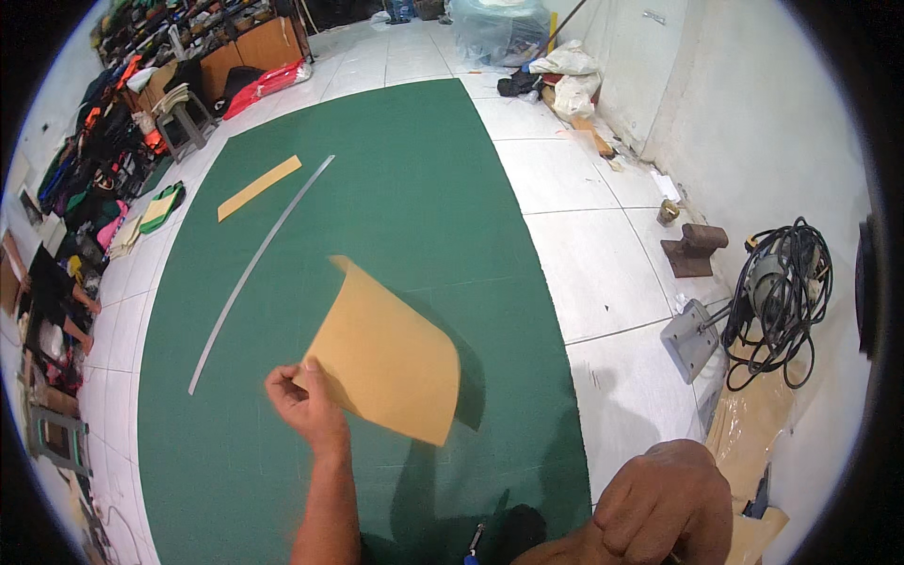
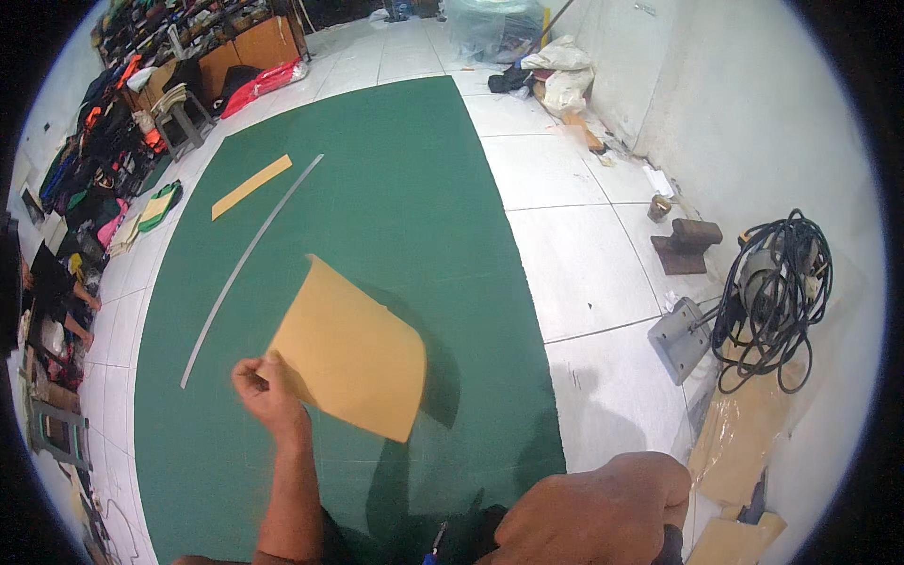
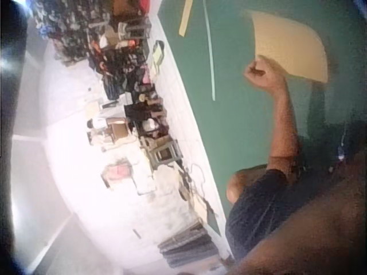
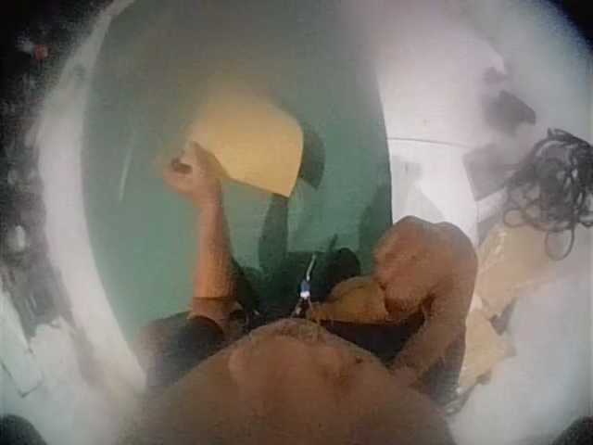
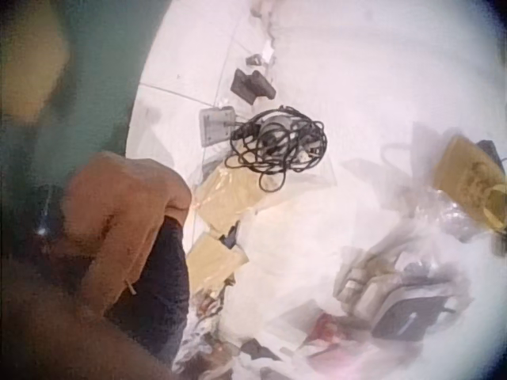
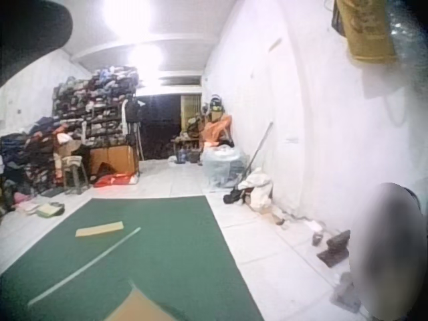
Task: The person sits on the floor and uses a pencil to mark lines on a rectangular piece of light-colored material. They repeatedly reposition the material and draw lines along its edges.
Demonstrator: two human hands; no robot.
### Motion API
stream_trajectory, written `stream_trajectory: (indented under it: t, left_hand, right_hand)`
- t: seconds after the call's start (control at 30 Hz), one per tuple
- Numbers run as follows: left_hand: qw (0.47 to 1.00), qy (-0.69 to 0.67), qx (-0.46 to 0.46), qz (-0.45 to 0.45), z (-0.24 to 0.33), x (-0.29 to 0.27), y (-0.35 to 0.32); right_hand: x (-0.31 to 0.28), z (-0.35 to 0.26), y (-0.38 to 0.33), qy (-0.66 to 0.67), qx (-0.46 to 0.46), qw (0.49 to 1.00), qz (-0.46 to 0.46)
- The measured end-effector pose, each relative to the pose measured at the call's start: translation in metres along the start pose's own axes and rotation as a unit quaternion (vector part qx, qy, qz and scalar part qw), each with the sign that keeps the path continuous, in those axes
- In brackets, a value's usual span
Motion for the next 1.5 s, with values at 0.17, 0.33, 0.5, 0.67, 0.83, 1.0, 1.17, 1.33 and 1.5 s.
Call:
stream_trajectory:
  t: [0.17, 0.33, 0.5, 0.67, 0.83, 1.0, 1.17, 1.33, 1.5]
  left_hand:
    - [0.944, 0.031, -0.328, 0.005, -0.122, -0.045, -0.085]
    - [0.935, 0.106, -0.338, -0.006, -0.199, -0.073, -0.166]
    - [0.907, 0.219, -0.345, -0.107, -0.203, -0.113, -0.173]
    - [0.889, 0.151, -0.376, -0.212, -0.204, -0.079, -0.201]
    - [0.871, 0.109, -0.391, -0.278, -0.198, -0.02, -0.233]
    - [0.849, 0.157, -0.35, -0.364, -0.192, 0.015, -0.244]
    - [0.847, 0.195, -0.321, -0.377, -0.184, 0.02, -0.249]
    - [0.85, 0.185, -0.343, -0.355, -0.183, 0.012, -0.241]
    - [0.849, 0.27, -0.227, -0.395, -0.162, 0.019, -0.23]
  right_hand:
    - [0.003, 0.01, -0.042, -0.057, 0.09, 0.969, 0.225]
    - [0.005, 0.004, -0.024, 0.103, 0.107, 0.987, -0.055]
    - [0.005, 0.021, -0.048, -0.059, 0.106, 0.935, 0.332]
    - [0.003, 0.015, -0.042, -0.075, 0.106, 0.971, 0.199]
    - [-0.036, 0.037, -0.046, -0.144, 0.192, 0.971, 0.0]
    - [-0.132, 0.19, -0.166, -0.483, 0.447, 0.752, 0.033]
    - [-0.086, 0.243, -0.324, -0.441, 0.579, 0.673, -0.129]
    - [-0.074, 0.23, -0.368, -0.419, 0.636, 0.642, -0.084]
    - [-0.056, 0.246, -0.373, -0.563, 0.455, 0.678, 0.125]
Point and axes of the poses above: each hand's wrist, its own y-axis towards the middle knuckle, its own x-axis out of the palm, z = x × y, the point moved 8 cm from there along y, towards the middle knuckle, and after that the axes turned 6 degrees about y, right-handed, at the moved point
